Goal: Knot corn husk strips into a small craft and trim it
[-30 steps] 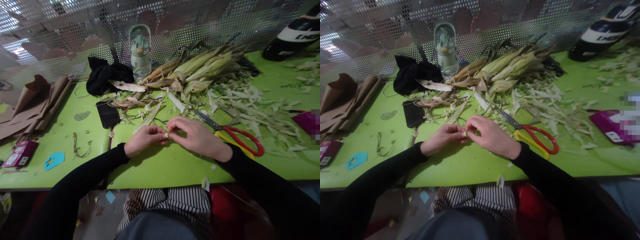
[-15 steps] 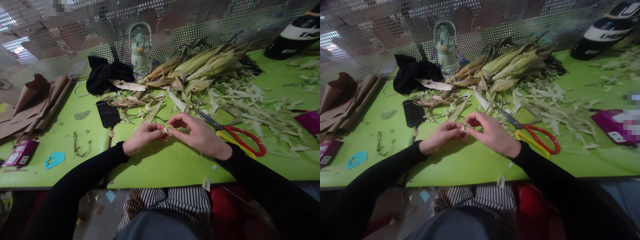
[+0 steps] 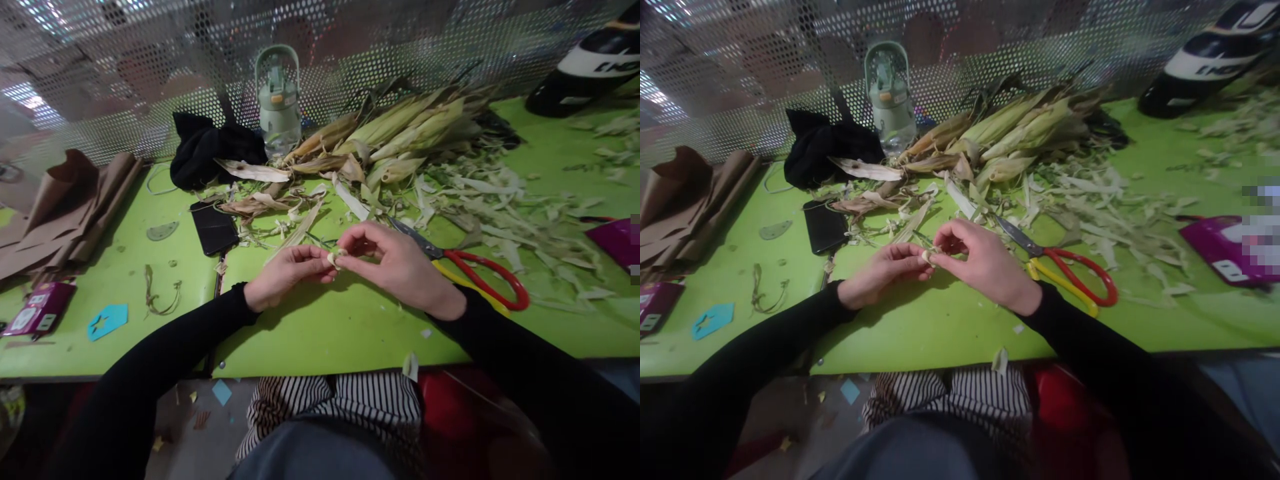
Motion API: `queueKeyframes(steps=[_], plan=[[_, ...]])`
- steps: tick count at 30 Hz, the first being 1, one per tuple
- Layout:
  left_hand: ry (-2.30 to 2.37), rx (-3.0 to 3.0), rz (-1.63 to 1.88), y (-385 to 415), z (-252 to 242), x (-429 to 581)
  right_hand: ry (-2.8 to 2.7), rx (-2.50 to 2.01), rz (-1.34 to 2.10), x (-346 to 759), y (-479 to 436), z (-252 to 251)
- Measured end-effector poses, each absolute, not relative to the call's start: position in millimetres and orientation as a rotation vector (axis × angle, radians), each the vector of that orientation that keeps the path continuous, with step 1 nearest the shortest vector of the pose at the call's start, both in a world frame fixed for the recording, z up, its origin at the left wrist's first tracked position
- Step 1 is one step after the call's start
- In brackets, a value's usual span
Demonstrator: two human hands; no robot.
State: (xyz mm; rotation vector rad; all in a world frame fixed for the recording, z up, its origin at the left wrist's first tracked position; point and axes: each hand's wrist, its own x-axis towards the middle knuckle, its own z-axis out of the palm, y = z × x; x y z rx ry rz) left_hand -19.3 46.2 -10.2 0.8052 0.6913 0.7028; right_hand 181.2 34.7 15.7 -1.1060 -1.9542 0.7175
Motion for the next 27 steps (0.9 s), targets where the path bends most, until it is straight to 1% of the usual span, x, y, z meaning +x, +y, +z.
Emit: queueKeyframes(steps=[10, 22, 27], plan=[[0.693, 0.727, 0.733, 45.1, -10.7, -17.8, -2.093, -1.014, 0.324, 180.2, 31.6, 19.5], [0.713, 0.768, 0.762, 41.7, -9.9, -15.9, -2.241, -0.88, 0.359, 184.8, 34.7, 21.8], [0.687, 0.764, 0.775, 40.2, -10.1, -14.8, -2.28, -0.793, 0.275, 185.0, 33.4, 21.7]])
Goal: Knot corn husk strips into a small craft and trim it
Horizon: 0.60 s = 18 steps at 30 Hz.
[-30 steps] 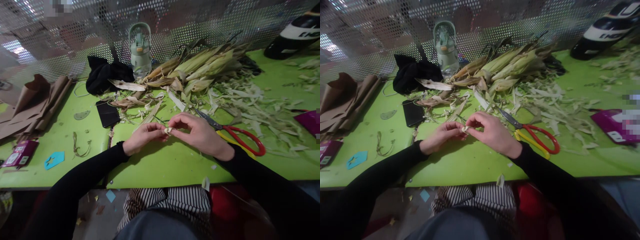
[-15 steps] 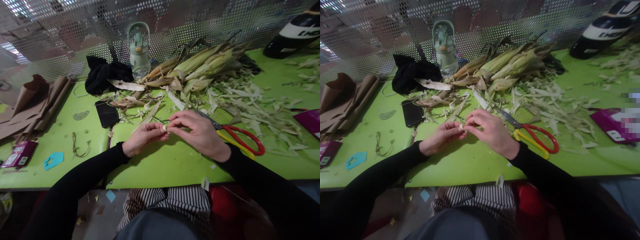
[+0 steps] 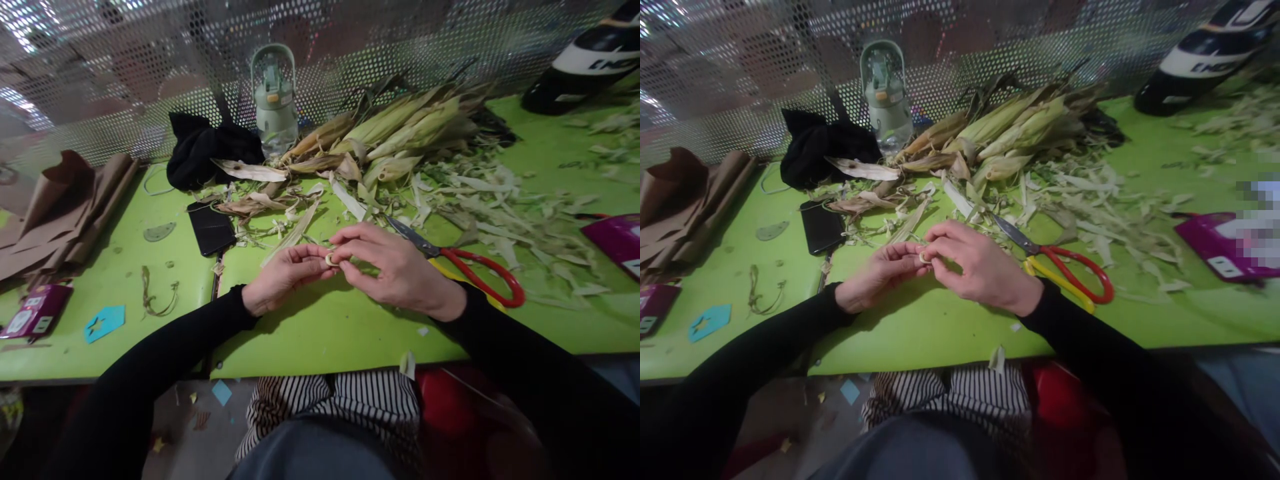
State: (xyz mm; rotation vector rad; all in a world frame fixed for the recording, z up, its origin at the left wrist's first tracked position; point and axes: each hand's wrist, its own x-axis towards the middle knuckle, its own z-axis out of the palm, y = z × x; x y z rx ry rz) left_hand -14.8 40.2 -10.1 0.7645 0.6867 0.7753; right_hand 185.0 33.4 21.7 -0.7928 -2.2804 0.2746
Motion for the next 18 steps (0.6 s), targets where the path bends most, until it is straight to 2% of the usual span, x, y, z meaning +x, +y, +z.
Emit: queueKeyframes(steps=[7, 15, 18], plan=[[0.7, 0.821, 0.809, 40.1, -9.4, -13.6, -2.301, -0.835, 0.312, 185.9, 34.8, 20.4], [0.747, 0.862, 0.826, 37.5, -5.9, -12.8, -1.896, -1.101, 0.831, 182.7, 32.0, 23.2], [0.767, 0.874, 0.896, 39.5, -4.9, -14.3, -1.843, -1.135, 0.886, 185.9, 33.8, 25.6]])
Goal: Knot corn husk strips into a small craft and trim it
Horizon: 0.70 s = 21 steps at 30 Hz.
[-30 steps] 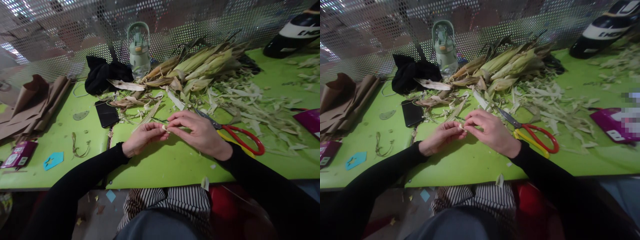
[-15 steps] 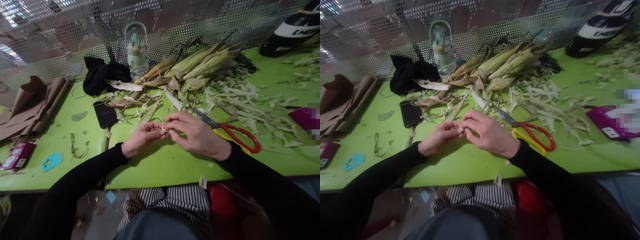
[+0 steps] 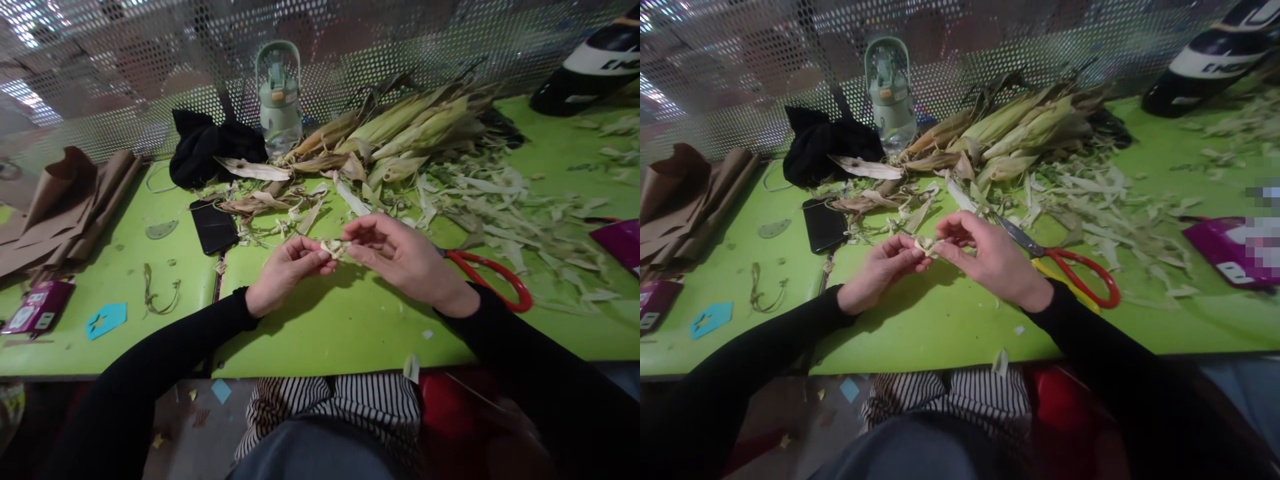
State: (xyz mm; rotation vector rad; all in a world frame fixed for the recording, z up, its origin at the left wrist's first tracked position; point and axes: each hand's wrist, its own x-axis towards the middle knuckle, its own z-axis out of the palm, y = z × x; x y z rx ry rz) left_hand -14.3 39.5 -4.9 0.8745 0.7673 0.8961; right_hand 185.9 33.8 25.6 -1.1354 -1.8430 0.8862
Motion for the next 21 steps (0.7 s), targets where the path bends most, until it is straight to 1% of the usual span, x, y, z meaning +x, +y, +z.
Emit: queueKeyframes(steps=[4, 10, 15, 21], plan=[[0.764, 0.891, 0.909, 42, -4, -16, -1.894, -1.2, 0.882, 188, 37, 26], [0.775, 0.934, 0.866, 37, 2, -16, -1.817, -1.152, 1.063, 187, 38, 23], [0.781, 0.975, 0.806, 37, 10, -19, -1.743, -1.178, 1.017, 187, 37, 25], [0.768, 0.951, 0.739, 37, 6, -20, -1.775, -1.163, 1.028, 185, 37, 20]])
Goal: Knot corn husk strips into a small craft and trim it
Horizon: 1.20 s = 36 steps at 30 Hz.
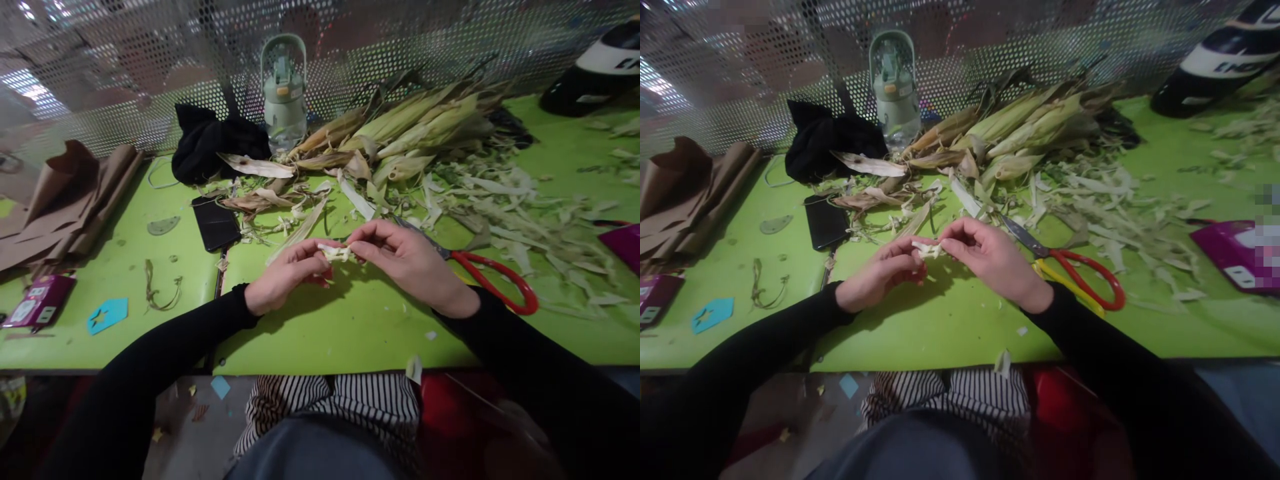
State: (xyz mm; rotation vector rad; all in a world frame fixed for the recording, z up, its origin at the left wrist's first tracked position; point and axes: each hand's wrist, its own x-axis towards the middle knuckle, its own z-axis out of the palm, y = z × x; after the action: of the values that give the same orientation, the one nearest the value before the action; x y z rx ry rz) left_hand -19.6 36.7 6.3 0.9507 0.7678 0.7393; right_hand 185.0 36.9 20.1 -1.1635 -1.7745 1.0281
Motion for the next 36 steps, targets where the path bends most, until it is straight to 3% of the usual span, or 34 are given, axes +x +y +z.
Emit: queueKeyframes(steps=[10, 21, 36], plan=[[0.746, 1.076, 0.756, 39.3, 5.4, -18.1, -1.744, -1.183, 1.025, 182.5, 35.1, 13.4], [0.779, 1.246, 0.831, 38.2, 4.7, -17.6, -1.783, -1.18, 1.257, 180.2, 35.1, 15.6], [0.78, 1.31, 0.88, 45.6, 10.6, -23.9, -1.85, -1.199, 1.081, 185.2, 33.7, 16.7]])
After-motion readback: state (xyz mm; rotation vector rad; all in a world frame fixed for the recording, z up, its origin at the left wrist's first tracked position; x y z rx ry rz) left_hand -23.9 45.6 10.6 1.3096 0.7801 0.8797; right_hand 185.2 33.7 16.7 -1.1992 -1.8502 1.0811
